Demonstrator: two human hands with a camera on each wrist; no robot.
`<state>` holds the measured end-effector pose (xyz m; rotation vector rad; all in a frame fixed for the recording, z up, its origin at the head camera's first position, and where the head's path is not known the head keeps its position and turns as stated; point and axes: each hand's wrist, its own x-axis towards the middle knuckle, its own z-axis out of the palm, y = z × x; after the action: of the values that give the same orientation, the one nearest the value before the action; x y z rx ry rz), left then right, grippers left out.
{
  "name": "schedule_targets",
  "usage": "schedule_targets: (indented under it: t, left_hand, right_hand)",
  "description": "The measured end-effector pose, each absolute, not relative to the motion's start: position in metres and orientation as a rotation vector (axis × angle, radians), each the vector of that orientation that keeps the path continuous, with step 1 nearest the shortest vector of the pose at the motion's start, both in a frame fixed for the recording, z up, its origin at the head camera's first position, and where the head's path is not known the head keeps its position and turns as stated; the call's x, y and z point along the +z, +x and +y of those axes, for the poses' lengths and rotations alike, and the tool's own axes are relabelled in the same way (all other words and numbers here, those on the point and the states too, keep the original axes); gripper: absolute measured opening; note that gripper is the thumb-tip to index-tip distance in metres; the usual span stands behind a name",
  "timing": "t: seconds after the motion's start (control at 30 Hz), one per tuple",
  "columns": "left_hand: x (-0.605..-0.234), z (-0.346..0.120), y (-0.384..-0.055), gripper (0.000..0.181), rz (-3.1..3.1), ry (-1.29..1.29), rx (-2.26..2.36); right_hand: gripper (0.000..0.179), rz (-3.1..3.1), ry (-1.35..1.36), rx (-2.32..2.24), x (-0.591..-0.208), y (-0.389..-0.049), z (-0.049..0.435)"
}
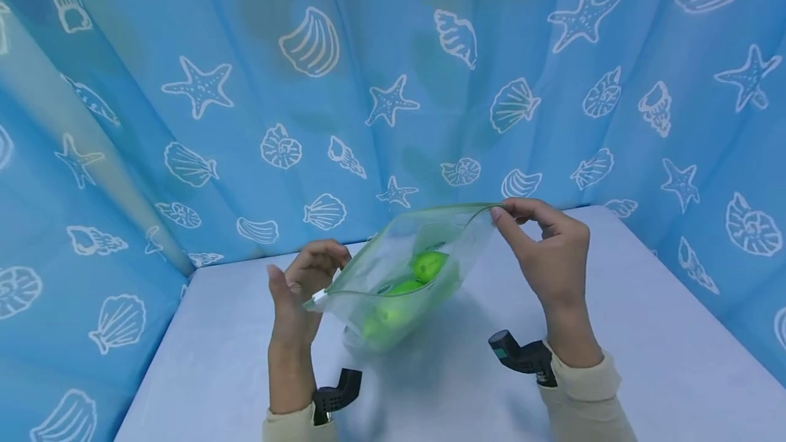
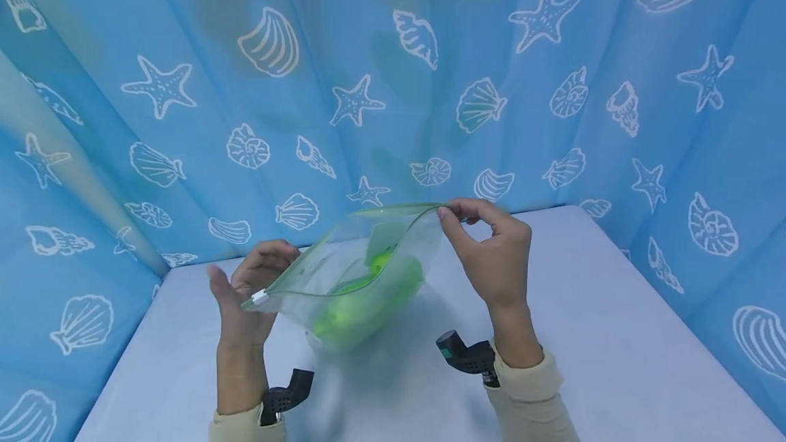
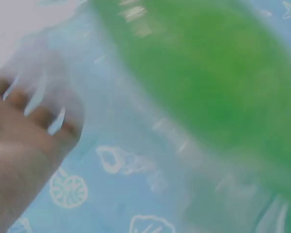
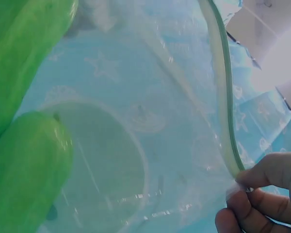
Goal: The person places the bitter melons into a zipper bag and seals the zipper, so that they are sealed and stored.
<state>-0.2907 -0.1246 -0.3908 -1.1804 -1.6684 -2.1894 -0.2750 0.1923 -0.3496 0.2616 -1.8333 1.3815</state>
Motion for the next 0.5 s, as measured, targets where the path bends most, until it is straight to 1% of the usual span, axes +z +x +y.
schedule_targets:
  t: [0.1, 0.17, 0.2, 0.27, 0.33, 0.37, 0.43, 0.5]
  left_hand:
    - [-0.395, -0.136, -0.289, 0.069, -1.681, -1.367, -2.148]
    - [-0.393, -0.141, -0.288, 0.063, -1.736, -1.369, -2.112]
    - [-0.391, -0.141, -0.287, 0.058, -1.765, -1.327, -2.094]
    - [-0.385, -0.14, -0.283, 0.042, -1.804, -1.153, -2.05]
    - [-0.38, -0.137, -0.279, 0.023, -1.816, -0.913, -1.987]
    - [-0.378, -0.136, -0.278, 0.018, -1.812, -0.8, -1.95]
    - [-0.374, -0.133, -0.274, 0.014, -1.78, -0.612, -1.882]
    - [-0.372, -0.131, -0.271, 0.014, -1.749, -0.497, -1.807]
  right_hand:
    - [0.013, -1.813, 0.192, 1.366, -0.349, -0.272, 0.196]
    - [0.015, -1.804, 0.172, 1.35, -0.348, -0.273, 0.198]
    - [0.016, -1.801, 0.169, 1.343, -0.347, -0.274, 0.199]
    - [0.017, -1.802, 0.163, 1.341, -0.347, -0.275, 0.2]
    - [0.018, -1.808, 0.162, 1.358, -0.348, -0.274, 0.2]
    - [0.017, -1.814, 0.162, 1.364, -0.349, -0.274, 0.2]
    - [0.017, -1.822, 0.169, 1.377, -0.351, -0.272, 0.2]
    - [0.015, -1.811, 0.196, 1.375, -0.352, -0.271, 0.201]
